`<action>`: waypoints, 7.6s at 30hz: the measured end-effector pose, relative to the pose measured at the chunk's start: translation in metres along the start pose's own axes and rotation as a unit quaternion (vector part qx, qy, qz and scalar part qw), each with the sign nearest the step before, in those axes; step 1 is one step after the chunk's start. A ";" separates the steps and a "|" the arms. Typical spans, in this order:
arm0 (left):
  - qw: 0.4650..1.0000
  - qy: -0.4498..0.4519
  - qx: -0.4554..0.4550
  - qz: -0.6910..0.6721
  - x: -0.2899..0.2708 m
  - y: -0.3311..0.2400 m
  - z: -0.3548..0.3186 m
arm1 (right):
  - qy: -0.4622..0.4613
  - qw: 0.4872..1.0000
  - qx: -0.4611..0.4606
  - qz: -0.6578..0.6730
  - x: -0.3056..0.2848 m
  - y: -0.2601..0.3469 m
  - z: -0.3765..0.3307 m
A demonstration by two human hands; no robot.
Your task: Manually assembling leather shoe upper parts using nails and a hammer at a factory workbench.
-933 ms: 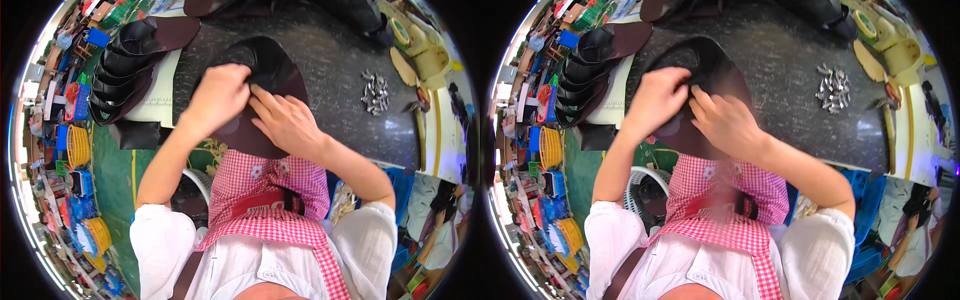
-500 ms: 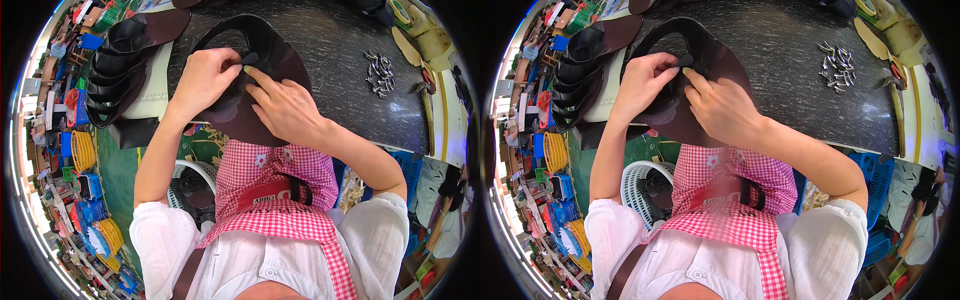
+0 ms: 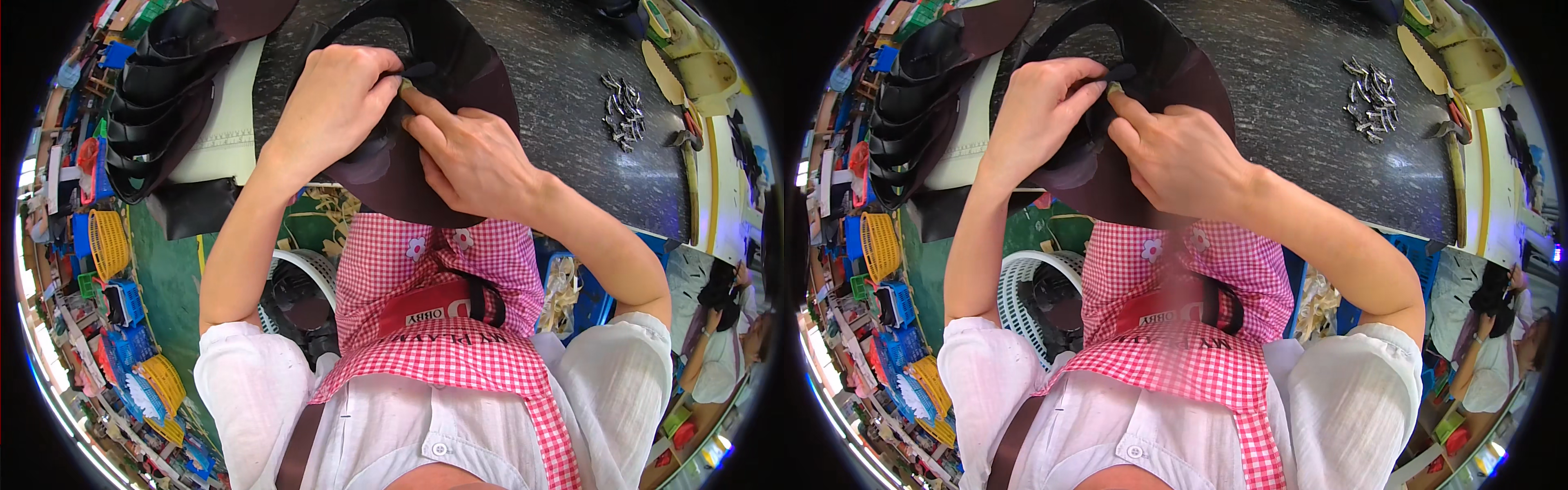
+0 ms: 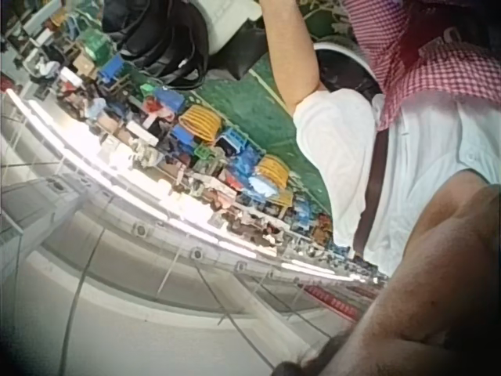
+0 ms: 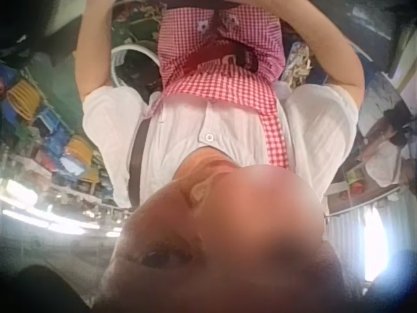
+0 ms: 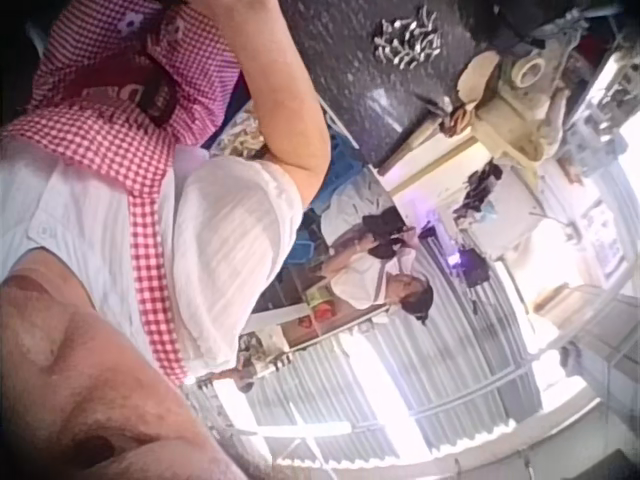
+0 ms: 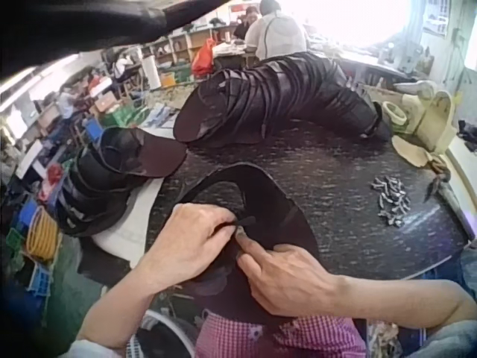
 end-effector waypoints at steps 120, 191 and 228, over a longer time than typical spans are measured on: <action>0.739 -0.178 -0.280 -0.586 0.021 0.105 0.053 | -0.154 0.945 0.284 -0.054 -0.187 -0.151 -0.105; 0.656 0.088 -0.269 -0.700 0.061 -0.114 -0.029 | -0.121 0.991 -0.040 0.034 -0.113 0.005 -0.057; 0.859 0.077 -0.011 -0.505 -0.025 -0.056 -0.131 | -0.393 0.897 -0.056 0.195 -0.078 0.045 -0.020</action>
Point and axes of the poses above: each hand's wrist, its own z-axis towards the middle knuckle, its own x-axis out of the palm, y = z × x, the point moved 6 cm from there along z, towards the middle knuckle, and after that the axes turned 14 degrees about z, right-handed, at the moved point
